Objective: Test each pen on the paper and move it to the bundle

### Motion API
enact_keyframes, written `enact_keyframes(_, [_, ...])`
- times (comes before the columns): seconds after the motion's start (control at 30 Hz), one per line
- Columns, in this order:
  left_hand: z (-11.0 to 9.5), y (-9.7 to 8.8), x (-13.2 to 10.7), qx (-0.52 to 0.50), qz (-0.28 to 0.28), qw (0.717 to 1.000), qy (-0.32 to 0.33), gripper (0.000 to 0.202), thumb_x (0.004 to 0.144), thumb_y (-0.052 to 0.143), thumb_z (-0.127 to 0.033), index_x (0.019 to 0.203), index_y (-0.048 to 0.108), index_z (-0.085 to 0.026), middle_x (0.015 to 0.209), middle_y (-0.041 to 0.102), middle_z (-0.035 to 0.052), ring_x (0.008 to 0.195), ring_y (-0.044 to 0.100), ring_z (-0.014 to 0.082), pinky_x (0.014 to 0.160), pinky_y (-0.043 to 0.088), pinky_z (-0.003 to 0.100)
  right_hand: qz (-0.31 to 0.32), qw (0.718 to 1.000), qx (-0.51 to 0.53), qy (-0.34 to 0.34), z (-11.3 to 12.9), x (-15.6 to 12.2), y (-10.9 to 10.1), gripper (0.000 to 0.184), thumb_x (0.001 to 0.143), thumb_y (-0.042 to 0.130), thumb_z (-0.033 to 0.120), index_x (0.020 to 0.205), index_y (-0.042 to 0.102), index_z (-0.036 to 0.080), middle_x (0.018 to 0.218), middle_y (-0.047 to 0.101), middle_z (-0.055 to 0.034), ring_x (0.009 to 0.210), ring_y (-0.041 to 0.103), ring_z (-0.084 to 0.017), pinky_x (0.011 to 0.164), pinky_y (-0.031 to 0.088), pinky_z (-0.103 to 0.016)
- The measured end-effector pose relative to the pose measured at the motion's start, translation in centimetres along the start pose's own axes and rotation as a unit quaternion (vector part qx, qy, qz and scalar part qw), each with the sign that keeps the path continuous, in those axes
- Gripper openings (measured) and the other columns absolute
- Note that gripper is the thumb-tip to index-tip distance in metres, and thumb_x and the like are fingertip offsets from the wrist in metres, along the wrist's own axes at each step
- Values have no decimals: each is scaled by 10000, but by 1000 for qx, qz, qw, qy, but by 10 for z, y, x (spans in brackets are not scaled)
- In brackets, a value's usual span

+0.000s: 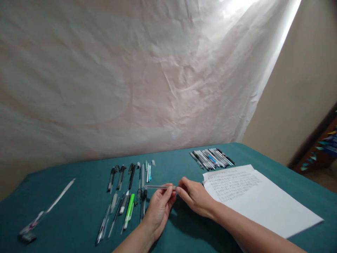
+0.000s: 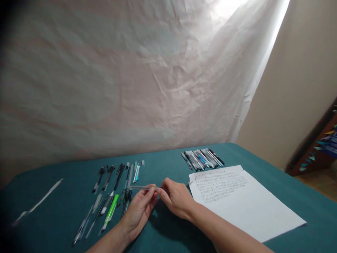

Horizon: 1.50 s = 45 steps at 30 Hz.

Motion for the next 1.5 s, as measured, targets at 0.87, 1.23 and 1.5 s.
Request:
enact_keyframes(0.87, [0, -3, -5, 4, -11, 1000, 16, 158, 730, 668, -198, 862, 607, -137, 797, 593, 14, 674, 542, 63, 650, 465, 156, 23, 999, -3, -44, 3, -1, 1, 207, 900, 350, 336, 805, 470, 196, 685, 541, 11, 608, 507, -115, 573, 347, -210])
enact_keyframes(1.23, [-1, -2, -7, 5, -15, 1000, 5, 184, 696, 698, -196, 845, 607, -139, 781, 604, 5, 639, 542, 57, 631, 456, 153, 5, 996, -53, -75, 7, 0, -3, 192, 899, 347, 298, 802, 480, 200, 718, 558, -4, 614, 525, -124, 567, 332, -215])
enact_keyframes(1.5, [-1, -3, -6, 20, -2, 1000, 8, 165, 730, 668, -205, 859, 596, -133, 797, 598, 13, 649, 528, 56, 632, 447, 159, 13, 996, -63, -62, 3, 1, -1, 255, 913, 306, 289, 753, 481, 194, 669, 560, 0, 586, 509, -121, 540, 304, -217])
Point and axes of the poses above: each hand's wrist, its own x-axis towards the middle knuckle, its own y-axis out of the palm, z = x × y, the point moved 3 cm from there along x, towards the middle knuckle
